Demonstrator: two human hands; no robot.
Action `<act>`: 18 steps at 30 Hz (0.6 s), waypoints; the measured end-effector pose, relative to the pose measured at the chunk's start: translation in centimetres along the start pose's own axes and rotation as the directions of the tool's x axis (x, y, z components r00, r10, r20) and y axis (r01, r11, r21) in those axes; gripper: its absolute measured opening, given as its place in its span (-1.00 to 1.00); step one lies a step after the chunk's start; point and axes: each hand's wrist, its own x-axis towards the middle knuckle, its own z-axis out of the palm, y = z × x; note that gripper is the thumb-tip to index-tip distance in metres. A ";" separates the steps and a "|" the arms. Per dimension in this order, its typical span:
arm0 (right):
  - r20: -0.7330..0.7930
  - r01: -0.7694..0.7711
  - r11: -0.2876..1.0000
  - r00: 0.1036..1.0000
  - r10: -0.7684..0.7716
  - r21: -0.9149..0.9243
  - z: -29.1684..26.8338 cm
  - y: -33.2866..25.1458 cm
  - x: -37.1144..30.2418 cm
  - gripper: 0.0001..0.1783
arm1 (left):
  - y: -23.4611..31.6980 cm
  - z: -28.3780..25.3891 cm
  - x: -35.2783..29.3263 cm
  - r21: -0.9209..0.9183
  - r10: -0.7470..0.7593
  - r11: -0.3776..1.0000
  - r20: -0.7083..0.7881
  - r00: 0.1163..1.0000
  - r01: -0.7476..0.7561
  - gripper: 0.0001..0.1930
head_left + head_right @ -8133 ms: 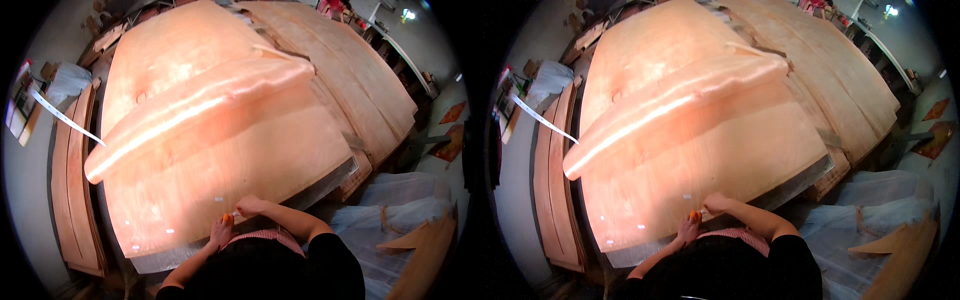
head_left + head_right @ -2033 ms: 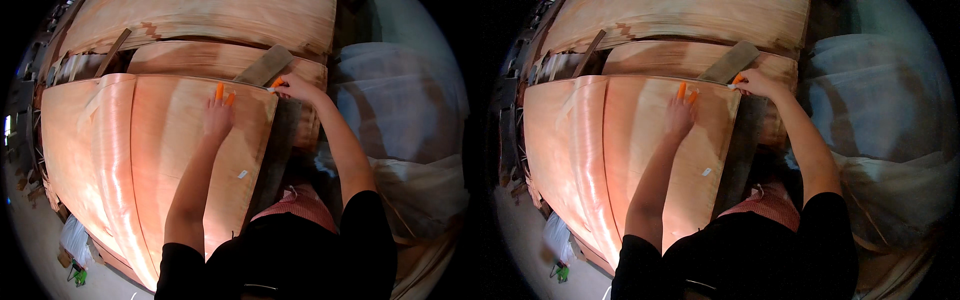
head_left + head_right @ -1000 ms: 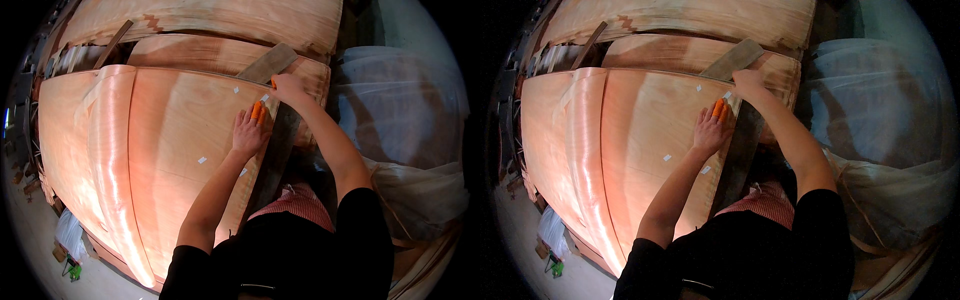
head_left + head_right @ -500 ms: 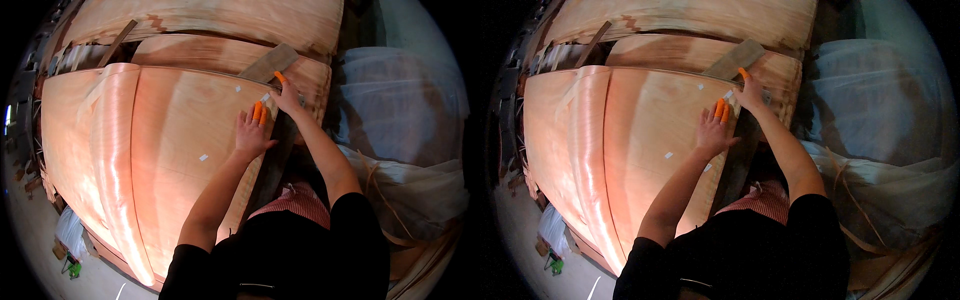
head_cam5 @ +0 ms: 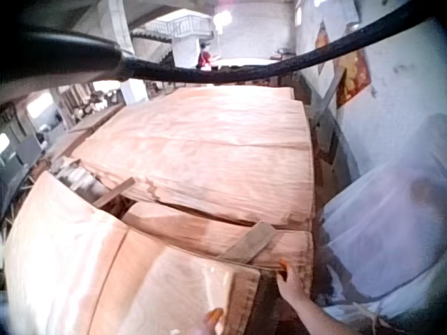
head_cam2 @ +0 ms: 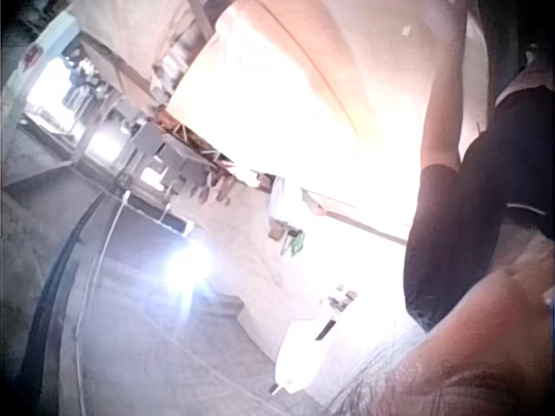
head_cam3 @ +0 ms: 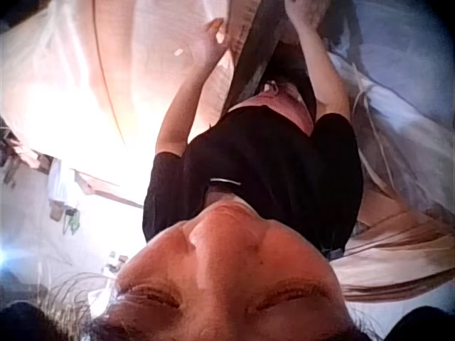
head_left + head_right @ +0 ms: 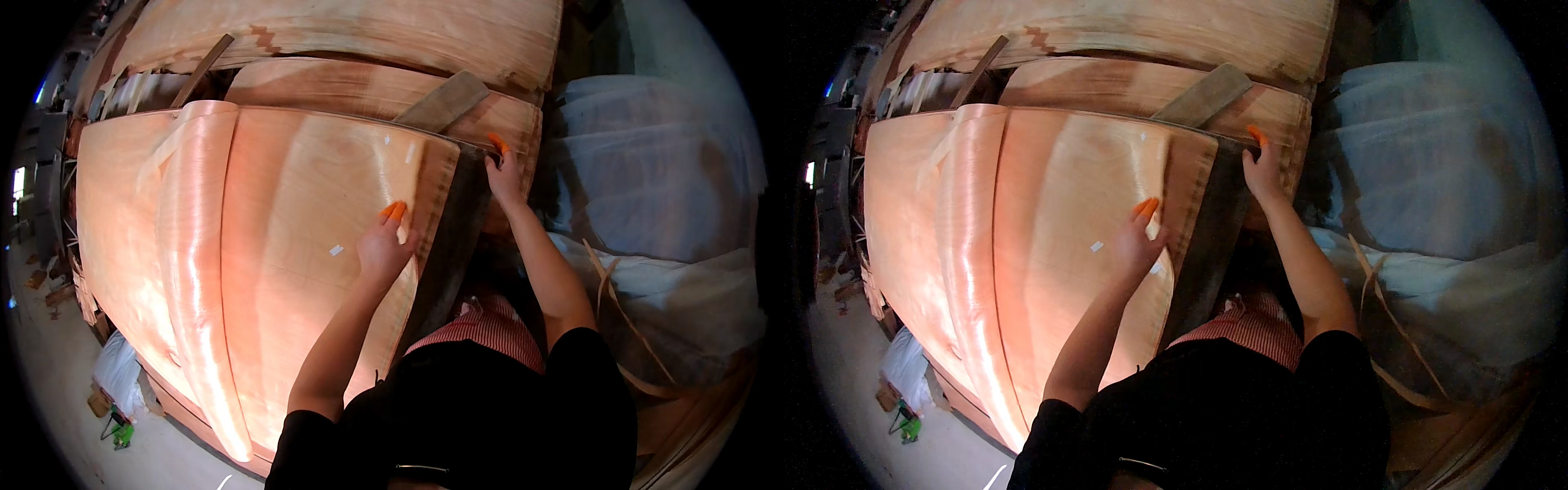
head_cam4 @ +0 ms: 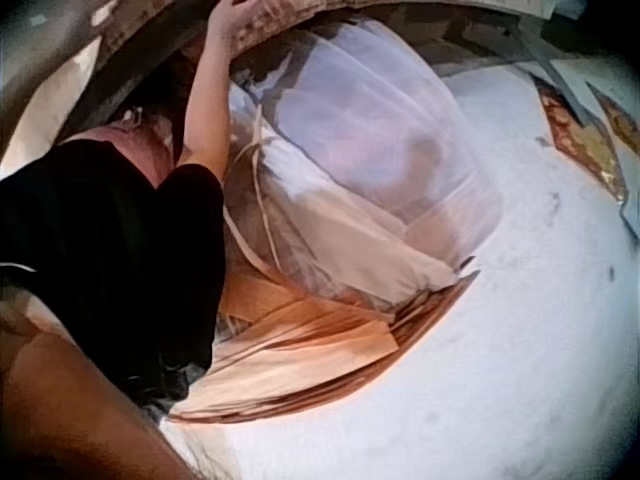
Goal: The person measures a large, curved wooden panel using a white tape measure and marks specific points with an orange marker. They repeatedly lift the flexible wood to measure and mark different sections, ensuring precise placement of the marks across the surface.
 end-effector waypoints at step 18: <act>0.401 -0.298 0.856 0.908 0.119 0.422 1.1 -2.6 -4.8 -0.56 | -4.1 -20.1 -6.4 -0.593 -0.472 0.793 -0.453 0.756 0.139 -0.77</act>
